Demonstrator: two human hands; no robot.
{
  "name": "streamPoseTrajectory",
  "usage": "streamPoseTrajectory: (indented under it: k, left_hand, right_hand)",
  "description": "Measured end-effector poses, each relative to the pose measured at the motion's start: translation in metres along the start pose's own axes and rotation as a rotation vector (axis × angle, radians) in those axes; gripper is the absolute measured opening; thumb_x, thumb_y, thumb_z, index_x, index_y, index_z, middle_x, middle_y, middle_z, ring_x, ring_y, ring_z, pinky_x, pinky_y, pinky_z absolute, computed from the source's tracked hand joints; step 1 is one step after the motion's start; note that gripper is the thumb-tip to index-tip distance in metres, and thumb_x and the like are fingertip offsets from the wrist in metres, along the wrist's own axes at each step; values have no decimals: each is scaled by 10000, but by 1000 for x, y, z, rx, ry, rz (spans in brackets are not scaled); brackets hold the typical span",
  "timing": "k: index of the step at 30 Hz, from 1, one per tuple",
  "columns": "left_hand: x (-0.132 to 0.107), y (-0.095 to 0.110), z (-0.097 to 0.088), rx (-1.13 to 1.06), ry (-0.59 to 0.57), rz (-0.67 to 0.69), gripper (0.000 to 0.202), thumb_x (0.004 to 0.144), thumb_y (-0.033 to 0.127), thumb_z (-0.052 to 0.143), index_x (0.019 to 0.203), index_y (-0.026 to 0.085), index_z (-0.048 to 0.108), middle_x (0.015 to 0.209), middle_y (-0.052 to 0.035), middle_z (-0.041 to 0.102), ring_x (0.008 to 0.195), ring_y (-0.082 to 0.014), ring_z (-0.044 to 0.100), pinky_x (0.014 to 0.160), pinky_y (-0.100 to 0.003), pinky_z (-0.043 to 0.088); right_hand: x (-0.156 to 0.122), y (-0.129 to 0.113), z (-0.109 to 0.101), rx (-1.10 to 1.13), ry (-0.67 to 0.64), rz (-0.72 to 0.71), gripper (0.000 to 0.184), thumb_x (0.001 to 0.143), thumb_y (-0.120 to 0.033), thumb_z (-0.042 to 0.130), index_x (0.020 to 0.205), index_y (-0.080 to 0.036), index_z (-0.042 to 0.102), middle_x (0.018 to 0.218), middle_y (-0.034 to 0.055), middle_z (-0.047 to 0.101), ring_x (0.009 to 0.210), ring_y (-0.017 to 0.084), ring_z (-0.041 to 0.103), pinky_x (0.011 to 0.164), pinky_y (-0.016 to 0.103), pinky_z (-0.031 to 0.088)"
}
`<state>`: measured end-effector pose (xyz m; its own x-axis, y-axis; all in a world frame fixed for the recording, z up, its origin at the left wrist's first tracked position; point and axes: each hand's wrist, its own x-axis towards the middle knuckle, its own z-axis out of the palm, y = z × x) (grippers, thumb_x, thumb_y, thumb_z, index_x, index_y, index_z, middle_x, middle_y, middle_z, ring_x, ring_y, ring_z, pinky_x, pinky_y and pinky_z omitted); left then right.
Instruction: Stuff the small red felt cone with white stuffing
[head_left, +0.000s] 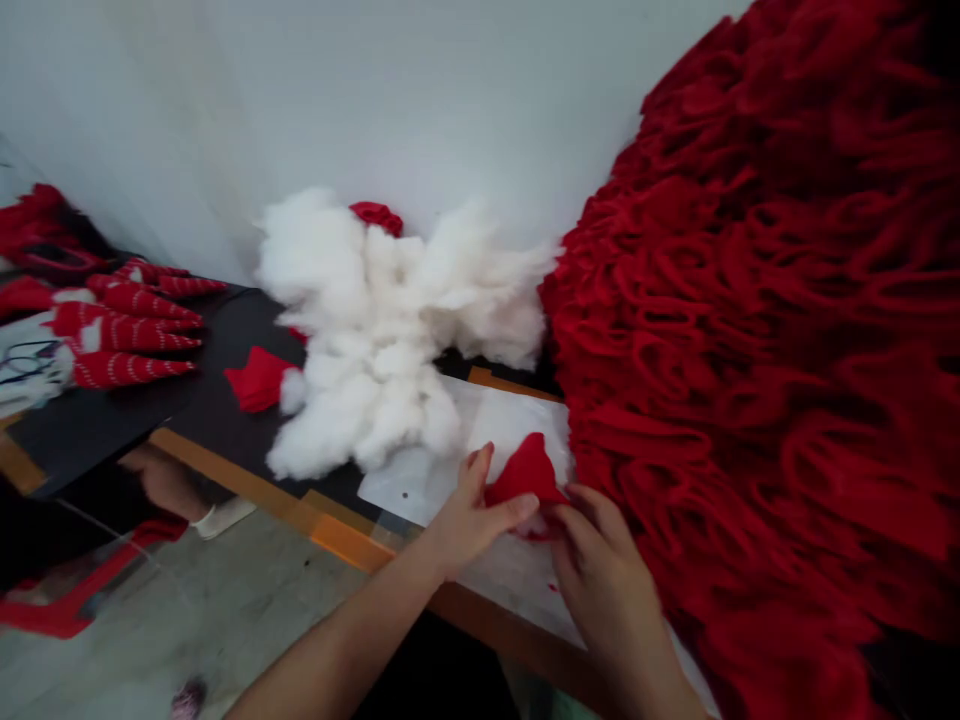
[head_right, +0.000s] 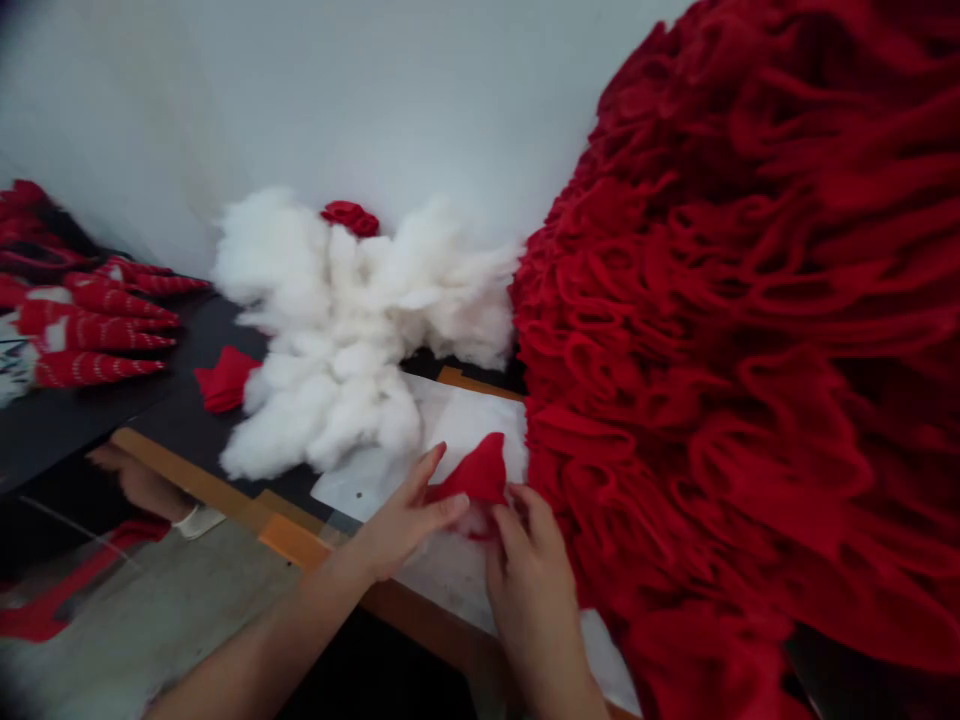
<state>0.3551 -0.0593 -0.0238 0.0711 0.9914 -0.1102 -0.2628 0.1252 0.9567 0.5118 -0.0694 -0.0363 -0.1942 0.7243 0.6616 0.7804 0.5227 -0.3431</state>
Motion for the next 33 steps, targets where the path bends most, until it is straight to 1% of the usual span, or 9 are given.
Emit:
streamPoseTrajectory:
  k: [2, 5, 10, 13, 17, 21, 24, 29, 33]
  left_hand:
    - [-18, 3, -15, 245, -5, 67, 638, 667, 323, 719, 1238, 204, 460, 1409, -138, 269, 1135, -249, 476, 876, -364, 476]
    - [-35, 7, -36, 454, 16, 260, 339, 787, 234, 562, 1121, 198, 518, 1260, -124, 408, 1048, -205, 522, 842, -362, 501]
    - [-24, 21, -72, 920, 251, 624, 466, 786, 80, 419, 1239, 184, 392, 1270, -140, 426, 1202, -236, 430, 971, -436, 423]
    - [5, 37, -93, 1229, 111, 690, 719, 689, 25, 443, 1367, 158, 246, 1395, -155, 358, 1334, -283, 262, 1076, -502, 262]
    - [52, 45, -108, 1314, -134, 608, 817, 596, 55, 538, 1367, 169, 292, 1384, -155, 423, 1360, -326, 224, 1079, -549, 130]
    - [83, 36, -112, 1274, -3, 613, 457, 640, 50, 497, 1077, 167, 558, 1047, -138, 641, 1132, -304, 513, 1057, -571, 101]
    - [87, 33, -110, 1280, 50, 618, 285, 686, 47, 460, 900, 183, 591, 892, -110, 651, 1039, -289, 540, 1055, -585, 55]
    - [48, 37, -89, 1323, 125, 772, 454, 695, 56, 488, 1132, 180, 505, 1238, -143, 496, 1249, -311, 354, 1063, -598, 22]
    - [10, 25, -66, 1121, -14, 693, 506, 709, 132, 523, 1205, 173, 432, 1195, -134, 425, 1136, -260, 442, 977, -471, 357]
  right_hand:
    - [9, -13, -16, -5, 77, -2, 219, 835, -206, 448, 954, -195, 631, 1125, 129, 570, 988, 254, 591, 835, 419, 515]
    - [40, -39, -14, 129, 77, -79, 204, 834, -195, 487, 977, -233, 628, 1092, 87, 592, 992, 216, 599, 856, 365, 515]
    - [98, -60, 70, 293, -586, 103, 630, 677, -123, 645, 1272, -257, 487, 1404, 131, 353, 1172, 292, 501, 940, 435, 445]
    - [116, -55, 111, 417, -684, 186, 583, 580, -7, 611, 1137, -180, 601, 1289, 154, 498, 1146, 305, 509, 970, 442, 395]
    - [124, -45, 121, 549, -654, 223, 359, 532, 12, 531, 799, -178, 677, 877, 45, 697, 901, 229, 618, 856, 349, 462]
    - [132, -42, 95, 692, -560, 357, 77, 599, -158, 567, 659, -177, 610, 591, -11, 638, 580, 167, 596, 597, 304, 503]
    - [139, -43, 47, 868, -395, 449, 206, 633, -322, 586, 796, -196, 596, 736, 6, 667, 625, 153, 617, 599, 300, 516]
    - [103, -35, -54, 1142, -152, 484, 440, 599, -397, 681, 1006, -268, 575, 974, 25, 654, 649, 159, 632, 542, 291, 509]
    - [35, -25, -79, 823, -287, 430, 467, 655, -246, 646, 1114, -272, 564, 963, 32, 664, 705, 180, 637, 569, 280, 521]
